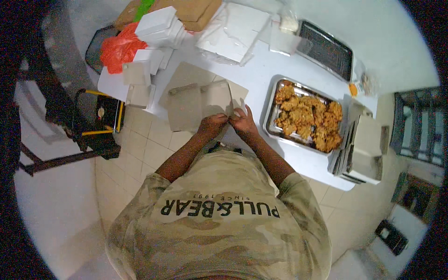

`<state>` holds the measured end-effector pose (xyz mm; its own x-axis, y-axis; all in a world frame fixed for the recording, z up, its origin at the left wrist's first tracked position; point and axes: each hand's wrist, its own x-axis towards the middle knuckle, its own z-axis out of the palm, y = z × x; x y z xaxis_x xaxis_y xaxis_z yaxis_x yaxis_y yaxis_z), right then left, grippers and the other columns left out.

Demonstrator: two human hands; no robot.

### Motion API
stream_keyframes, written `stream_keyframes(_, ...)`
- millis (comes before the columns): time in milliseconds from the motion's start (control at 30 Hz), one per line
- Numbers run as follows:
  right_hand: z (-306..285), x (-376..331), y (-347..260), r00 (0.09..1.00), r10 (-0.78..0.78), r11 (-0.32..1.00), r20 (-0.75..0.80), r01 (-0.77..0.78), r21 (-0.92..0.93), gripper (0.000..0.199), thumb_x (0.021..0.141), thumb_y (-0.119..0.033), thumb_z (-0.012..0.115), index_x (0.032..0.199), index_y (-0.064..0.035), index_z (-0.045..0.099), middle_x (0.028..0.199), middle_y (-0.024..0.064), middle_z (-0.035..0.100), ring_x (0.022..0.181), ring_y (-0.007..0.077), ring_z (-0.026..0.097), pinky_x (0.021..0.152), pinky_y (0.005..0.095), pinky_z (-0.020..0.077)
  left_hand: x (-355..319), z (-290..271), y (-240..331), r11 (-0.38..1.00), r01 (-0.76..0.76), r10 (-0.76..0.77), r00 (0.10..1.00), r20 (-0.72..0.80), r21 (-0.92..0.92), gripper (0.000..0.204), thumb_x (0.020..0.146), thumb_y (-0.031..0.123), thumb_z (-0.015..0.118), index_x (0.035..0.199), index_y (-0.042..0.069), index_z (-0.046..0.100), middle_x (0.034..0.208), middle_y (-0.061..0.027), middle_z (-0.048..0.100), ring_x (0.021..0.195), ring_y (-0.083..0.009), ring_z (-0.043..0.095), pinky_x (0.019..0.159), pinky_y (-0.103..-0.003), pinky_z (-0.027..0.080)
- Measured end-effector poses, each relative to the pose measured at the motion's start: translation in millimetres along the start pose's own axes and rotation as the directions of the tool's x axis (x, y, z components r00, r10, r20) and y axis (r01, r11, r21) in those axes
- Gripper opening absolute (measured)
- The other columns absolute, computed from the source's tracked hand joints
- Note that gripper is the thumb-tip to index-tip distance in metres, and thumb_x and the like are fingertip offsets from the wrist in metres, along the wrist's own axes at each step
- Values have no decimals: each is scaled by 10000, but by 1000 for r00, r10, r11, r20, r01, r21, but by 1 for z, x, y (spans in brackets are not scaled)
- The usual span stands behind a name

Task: The person assembles cardboard food boxes by hand on a table, including placing a white liner inside one and stacking the finished boxes.

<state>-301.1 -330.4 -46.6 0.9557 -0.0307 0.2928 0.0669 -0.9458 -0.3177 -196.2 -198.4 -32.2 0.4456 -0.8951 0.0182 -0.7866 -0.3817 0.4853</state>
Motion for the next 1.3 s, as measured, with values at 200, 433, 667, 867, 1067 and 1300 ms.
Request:
stream_keyframes(200,6,-12,7,989,-37,997,142,45,-57,173,758,-120,521,916,-124,590,961,19,582,1060,209,456,982,579,177,-2,13,0,993,-96,101,992,-78,64,71,716,148,522,697,92,562,678,-44,529,658,-242,574,562,-373,456)
stream_keyframes(433,16,-15,6,983,-46,996,179,59,-71,198,772,-106,524,965,-116,568,943,49,588,1051,218,467,979,577,179,-5,12,-5,986,-128,136,988,-76,111,98,683,193,570,676,95,571,693,-42,549,690,-235,580,593,-371,445)
stream_keyframes(667,3,-12,-12,986,-8,998,168,17,-55,238,743,-55,519,965,-117,575,867,35,620,1047,212,454,964,597,154,-16,-24,-31,988,-146,140,986,-86,-59,132,666,202,606,730,89,580,737,-66,558,735,-278,565,635,-403,446)
stream_keyframes(867,1,-5,-29,976,143,980,161,-117,-161,240,717,-75,533,930,-157,606,875,-17,592,977,160,467,919,550,204,-32,-93,-77,961,96,-192,906,-376,-260,117,784,137,552,815,26,574,903,-109,570,720,-239,580,646,-330,472)
stream_keyframes(1067,3,12,-72,893,299,954,337,-270,-133,209,661,-78,563,855,-135,615,846,10,564,980,165,478,915,583,180,-64,-123,-121,883,92,-354,774,-525,-461,132,793,133,562,853,16,575,915,-104,580,688,-183,581,614,-311,472)
stream_keyframes(1300,34,50,-136,810,558,829,179,-538,-152,211,748,-238,569,938,-159,616,796,20,600,958,186,488,909,573,174,-96,-95,-160,811,272,-461,842,-280,-518,112,792,126,573,818,17,582,799,-94,584,634,-169,563,544,-277,450)
